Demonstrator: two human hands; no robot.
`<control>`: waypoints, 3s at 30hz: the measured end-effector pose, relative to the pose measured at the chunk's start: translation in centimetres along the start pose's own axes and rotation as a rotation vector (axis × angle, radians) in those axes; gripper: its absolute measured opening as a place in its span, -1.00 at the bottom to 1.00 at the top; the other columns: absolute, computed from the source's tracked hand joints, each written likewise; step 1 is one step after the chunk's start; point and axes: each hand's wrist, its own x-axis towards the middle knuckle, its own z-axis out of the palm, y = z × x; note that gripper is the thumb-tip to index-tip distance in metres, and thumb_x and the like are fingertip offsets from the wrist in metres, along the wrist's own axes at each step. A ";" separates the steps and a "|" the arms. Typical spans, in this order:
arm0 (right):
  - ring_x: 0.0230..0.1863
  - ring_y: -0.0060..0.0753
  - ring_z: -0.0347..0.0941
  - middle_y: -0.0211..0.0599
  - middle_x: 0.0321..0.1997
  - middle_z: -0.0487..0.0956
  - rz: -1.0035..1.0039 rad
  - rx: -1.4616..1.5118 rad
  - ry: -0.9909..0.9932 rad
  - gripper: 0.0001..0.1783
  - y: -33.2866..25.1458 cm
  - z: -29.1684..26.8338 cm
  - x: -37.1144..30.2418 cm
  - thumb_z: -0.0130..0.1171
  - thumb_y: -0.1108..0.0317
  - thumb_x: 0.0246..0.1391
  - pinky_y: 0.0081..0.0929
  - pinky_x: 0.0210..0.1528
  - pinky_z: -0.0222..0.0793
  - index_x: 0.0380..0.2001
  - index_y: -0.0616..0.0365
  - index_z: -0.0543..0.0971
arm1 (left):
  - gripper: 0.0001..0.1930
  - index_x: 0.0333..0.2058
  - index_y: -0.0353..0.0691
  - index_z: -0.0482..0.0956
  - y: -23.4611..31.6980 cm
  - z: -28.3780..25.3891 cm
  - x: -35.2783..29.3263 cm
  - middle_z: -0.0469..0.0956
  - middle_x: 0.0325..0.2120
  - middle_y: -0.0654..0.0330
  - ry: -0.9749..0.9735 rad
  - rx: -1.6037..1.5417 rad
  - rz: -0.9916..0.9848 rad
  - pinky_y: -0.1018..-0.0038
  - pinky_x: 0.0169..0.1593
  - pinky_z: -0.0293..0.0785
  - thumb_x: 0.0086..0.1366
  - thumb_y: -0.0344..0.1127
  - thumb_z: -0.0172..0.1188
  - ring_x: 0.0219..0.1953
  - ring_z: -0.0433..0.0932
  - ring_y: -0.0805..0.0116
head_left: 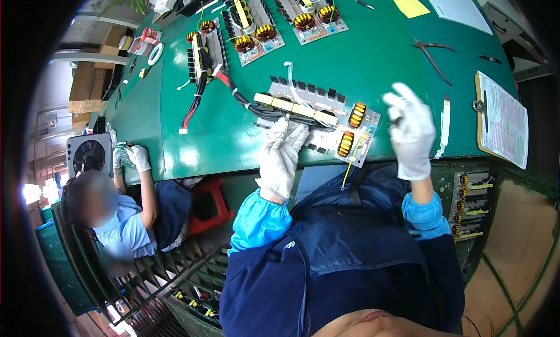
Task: Assembling electronic components onto a circuit board and installing the finished units into a testing or storage rack.
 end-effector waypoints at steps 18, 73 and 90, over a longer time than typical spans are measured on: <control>-0.23 -0.22 0.60 -0.37 0.15 0.57 -0.120 0.007 -0.355 -0.41 -3.0 0.3 -5.8 0.14 0.60 -0.08 -0.34 -0.30 0.61 0.06 -0.14 0.64 | -0.54 -0.10 -0.24 0.49 3.3 2.2 8.9 0.55 -0.19 0.07 -1.048 2.029 1.063 0.10 0.22 0.36 0.02 -0.22 0.36 0.03 0.53 0.05; -0.45 -0.65 0.42 -0.42 -0.20 0.67 0.806 0.481 -0.155 -0.63 2.8 -2.6 -4.0 0.07 0.21 0.33 -0.62 -0.29 0.37 0.00 0.24 0.64 | -0.75 -0.24 -0.17 0.45 2.0 7.8 4.8 0.48 -0.38 0.25 -1.452 1.978 1.590 0.35 -0.19 0.49 0.08 -0.26 0.13 -0.28 0.54 0.33; -0.49 -0.65 0.46 -0.29 -0.17 0.70 0.966 0.749 -0.121 -0.62 0.0 -3.2 -8.8 0.06 0.23 0.39 -0.67 -0.35 0.39 0.12 0.24 0.55 | -0.93 -0.38 -0.11 0.44 -3.5 16.2 13.0 0.46 -0.39 0.26 -2.547 0.646 1.864 0.32 -0.09 0.48 0.21 -0.30 0.12 -0.27 0.55 0.28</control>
